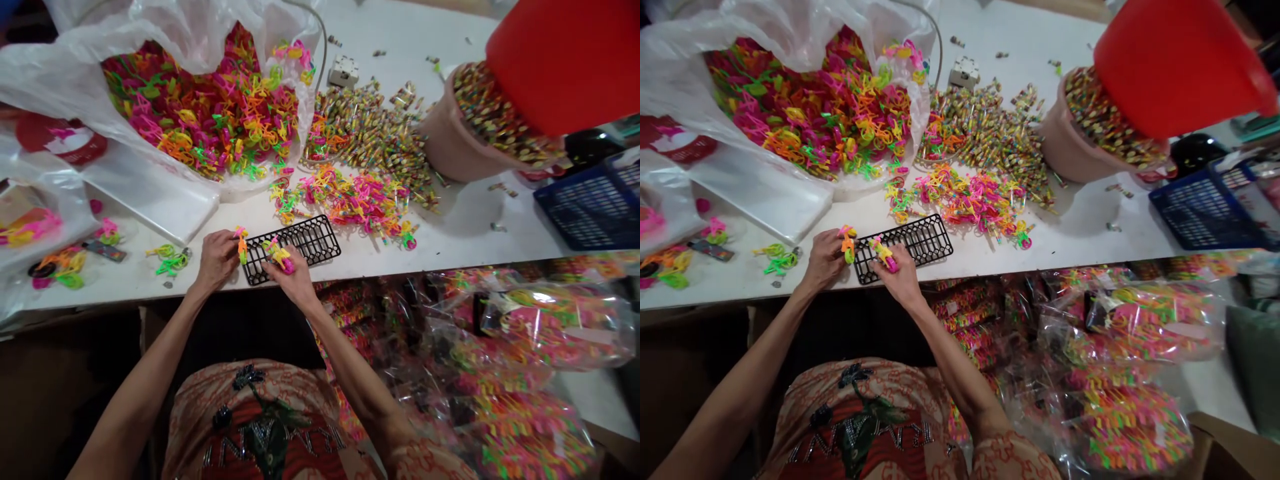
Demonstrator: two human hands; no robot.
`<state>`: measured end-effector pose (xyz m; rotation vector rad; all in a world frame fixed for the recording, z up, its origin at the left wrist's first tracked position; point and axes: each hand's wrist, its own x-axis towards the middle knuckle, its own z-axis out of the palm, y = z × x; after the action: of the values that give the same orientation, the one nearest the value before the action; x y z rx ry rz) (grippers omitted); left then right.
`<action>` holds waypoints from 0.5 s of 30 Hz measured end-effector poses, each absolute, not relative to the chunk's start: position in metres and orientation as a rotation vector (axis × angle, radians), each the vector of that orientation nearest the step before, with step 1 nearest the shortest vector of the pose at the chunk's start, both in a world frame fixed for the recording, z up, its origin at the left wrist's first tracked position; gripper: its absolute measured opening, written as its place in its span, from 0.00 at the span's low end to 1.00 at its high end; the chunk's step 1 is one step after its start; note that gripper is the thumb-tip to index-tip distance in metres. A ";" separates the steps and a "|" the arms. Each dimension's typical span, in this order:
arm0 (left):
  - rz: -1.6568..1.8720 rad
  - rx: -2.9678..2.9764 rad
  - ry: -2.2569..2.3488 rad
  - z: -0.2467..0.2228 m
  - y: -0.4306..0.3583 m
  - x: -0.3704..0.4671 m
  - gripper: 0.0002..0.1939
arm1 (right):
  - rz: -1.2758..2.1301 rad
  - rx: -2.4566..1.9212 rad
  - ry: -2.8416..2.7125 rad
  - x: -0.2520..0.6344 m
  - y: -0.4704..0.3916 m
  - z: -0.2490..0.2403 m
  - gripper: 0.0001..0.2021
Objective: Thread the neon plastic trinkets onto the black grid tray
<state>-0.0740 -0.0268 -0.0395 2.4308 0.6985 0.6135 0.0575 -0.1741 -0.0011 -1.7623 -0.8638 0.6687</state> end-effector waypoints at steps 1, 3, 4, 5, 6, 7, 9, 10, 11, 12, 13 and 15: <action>0.603 2.437 0.701 -0.039 -0.027 -0.074 0.11 | 0.703 -1.750 -0.845 0.053 -0.175 -0.004 0.07; 0.590 2.451 0.700 -0.038 -0.027 -0.074 0.11 | 0.764 -1.753 -0.827 0.044 -0.175 -0.009 0.06; 0.587 2.457 0.700 -0.038 -0.028 -0.073 0.11 | 0.771 -1.775 -0.842 0.041 -0.175 -0.010 0.05; 0.587 2.462 0.698 -0.038 -0.028 -0.073 0.11 | 0.756 -1.807 -0.874 0.038 -0.175 -0.011 0.06; 0.590 2.466 0.698 -0.038 -0.028 -0.073 0.12 | 0.724 -1.842 -0.920 0.037 -0.175 -0.011 0.06; 0.594 2.470 0.697 -0.038 -0.028 -0.073 0.12 | 0.683 -1.876 -0.971 0.036 -0.175 -0.010 0.07; 0.592 2.476 0.697 -0.039 -0.029 -0.073 0.12 | 0.620 -1.923 -1.060 0.037 -0.175 -0.009 0.08; 0.585 2.479 0.697 -0.039 -0.029 -0.073 0.12 | 0.605 -1.932 -1.089 0.037 -0.175 -0.009 0.08; 0.575 2.483 0.698 -0.039 -0.029 -0.072 0.12 | 0.604 -1.934 -1.108 0.037 -0.176 -0.009 0.08; 0.563 2.487 0.696 -0.039 -0.029 -0.072 0.12 | 0.614 -1.930 -1.117 0.038 -0.177 -0.010 0.07; 0.555 2.490 0.692 -0.038 -0.029 -0.072 0.12 | 0.629 -1.921 -1.126 0.038 -0.178 -0.011 0.07; 0.556 2.491 0.683 -0.038 -0.030 -0.072 0.12 | 0.649 -1.897 -1.163 0.038 -0.180 -0.012 0.06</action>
<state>-0.0721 -0.0295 -0.0377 2.4912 0.6828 0.5557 0.0381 -0.1800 -0.0123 -1.8973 -1.1632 0.6494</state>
